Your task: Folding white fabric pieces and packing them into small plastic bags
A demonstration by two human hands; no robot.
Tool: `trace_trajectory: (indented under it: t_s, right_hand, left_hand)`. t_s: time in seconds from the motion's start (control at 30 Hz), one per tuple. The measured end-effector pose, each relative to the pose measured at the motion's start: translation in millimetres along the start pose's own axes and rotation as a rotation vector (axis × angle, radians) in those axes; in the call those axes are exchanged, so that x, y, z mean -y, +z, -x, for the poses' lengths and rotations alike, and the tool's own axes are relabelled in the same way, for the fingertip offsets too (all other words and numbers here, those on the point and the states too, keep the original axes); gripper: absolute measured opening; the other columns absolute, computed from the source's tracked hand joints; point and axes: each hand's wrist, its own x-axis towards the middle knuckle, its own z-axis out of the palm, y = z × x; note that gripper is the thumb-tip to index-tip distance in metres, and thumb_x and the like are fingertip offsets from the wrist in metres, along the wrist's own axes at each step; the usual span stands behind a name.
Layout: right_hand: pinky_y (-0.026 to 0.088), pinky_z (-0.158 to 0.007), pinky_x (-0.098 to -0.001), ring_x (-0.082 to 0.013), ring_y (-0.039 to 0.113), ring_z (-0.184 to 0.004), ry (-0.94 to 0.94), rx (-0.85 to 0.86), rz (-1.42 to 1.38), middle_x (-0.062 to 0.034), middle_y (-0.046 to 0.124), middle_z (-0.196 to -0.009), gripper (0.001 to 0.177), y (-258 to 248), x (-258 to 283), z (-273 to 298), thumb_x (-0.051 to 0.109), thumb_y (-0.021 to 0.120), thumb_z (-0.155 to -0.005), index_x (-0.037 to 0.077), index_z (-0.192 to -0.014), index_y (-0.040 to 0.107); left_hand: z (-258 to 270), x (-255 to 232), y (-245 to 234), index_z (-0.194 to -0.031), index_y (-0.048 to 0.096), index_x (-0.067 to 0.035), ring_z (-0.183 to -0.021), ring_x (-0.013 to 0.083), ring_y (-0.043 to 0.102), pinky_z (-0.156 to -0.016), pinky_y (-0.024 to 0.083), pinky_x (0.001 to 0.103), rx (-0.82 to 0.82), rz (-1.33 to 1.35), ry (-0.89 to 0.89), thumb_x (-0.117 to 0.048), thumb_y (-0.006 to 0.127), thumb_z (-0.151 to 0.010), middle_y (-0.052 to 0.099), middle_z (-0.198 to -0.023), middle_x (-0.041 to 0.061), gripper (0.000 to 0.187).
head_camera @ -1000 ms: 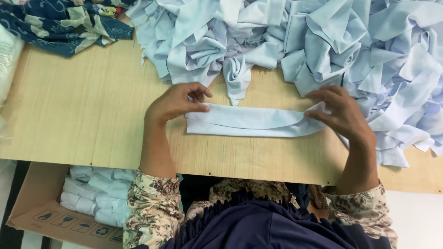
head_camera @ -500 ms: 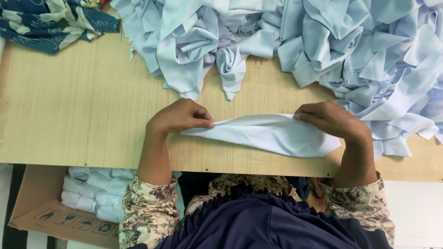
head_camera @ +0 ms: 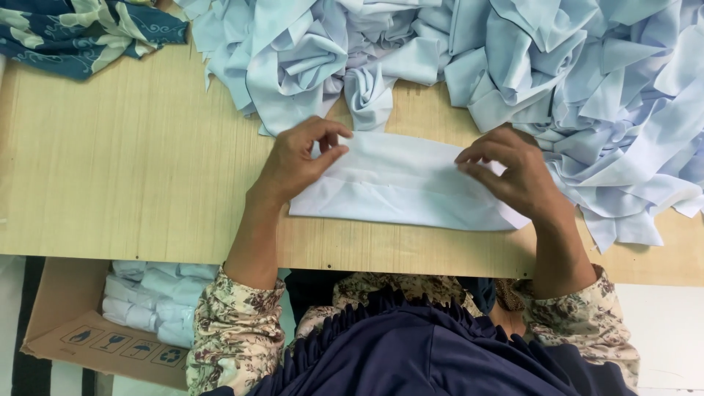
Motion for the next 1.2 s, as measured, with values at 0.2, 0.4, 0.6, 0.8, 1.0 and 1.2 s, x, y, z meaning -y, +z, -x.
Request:
trace_trajectory:
  t_s: [0.2,0.4,0.6,0.8,1.0,1.2]
  right_hand:
    - [0.05,-0.09,-0.0438,-0.033,0.065,-0.099,0.101,0.389,0.219,-0.0152,0.071,-0.099,0.039,11,42,-9,0.031,0.087,-0.078,0.007,-0.108,0.078]
    - [0.052,-0.085,-0.0376,-0.0269,0.068,-0.095,0.072,0.47,0.235,-0.0092,0.073,-0.092,0.016,22,35,-3,0.027,0.081,-0.085,0.012,-0.092,0.08]
    - [0.054,-0.069,-0.0343,-0.0213,0.068,-0.073,0.102,0.598,-0.068,-0.004,0.065,-0.073,0.01,9,42,0,0.013,0.078,-0.084,0.007,-0.092,0.078]
    - [0.059,-0.063,-0.0284,-0.0174,0.07,-0.07,0.045,1.053,-0.275,-0.0059,0.072,-0.081,0.024,3,52,-2,0.031,0.079,-0.089,0.008,-0.096,0.083]
    - [0.059,-0.062,-0.0315,-0.0205,0.072,-0.064,0.134,0.972,-0.265,-0.0114,0.076,-0.078,0.025,-4,53,-1,0.027,0.071,-0.093,0.007,-0.1,0.085]
    - [0.048,-0.073,-0.0251,-0.0097,0.059,-0.071,0.169,0.259,-0.117,0.0016,0.076,-0.089,0.019,-25,35,11,0.022,0.07,-0.095,0.012,-0.108,0.079]
  left_hand:
    - [-3,-25,15,-0.102,0.079,-0.002,-0.089,0.0343,0.07,-0.08,0.055,0.042,0.471,-0.083,-0.204,-0.009,0.081,-0.084,0.074,-0.095,0.021,0.019]
    - [0,-15,24,-0.088,0.081,-0.008,-0.095,0.0278,0.064,-0.082,0.054,0.04,0.503,-0.314,-0.185,-0.019,0.086,-0.081,0.067,-0.096,0.011,0.014]
    - [5,-16,13,-0.085,0.079,-0.011,-0.097,0.0308,0.065,-0.083,0.05,0.04,0.462,-0.155,-0.097,-0.02,0.086,-0.082,0.068,-0.099,0.011,0.012]
    - [62,-51,9,-0.088,0.078,-0.015,-0.083,0.0268,0.07,-0.084,0.045,0.041,0.501,-0.157,-0.163,-0.025,0.084,-0.083,0.077,-0.085,0.008,0.013]
    - [131,-65,-12,-0.105,0.078,-0.013,-0.076,0.0232,0.076,-0.08,0.046,0.036,0.345,0.04,-0.362,-0.028,0.077,-0.091,0.08,-0.087,0.009,0.021]
    - [141,-63,-9,-0.114,0.071,-0.004,-0.119,0.0234,0.067,-0.107,0.053,0.035,-0.192,-0.079,-0.296,-0.009,0.064,-0.099,0.07,-0.12,0.011,0.017]
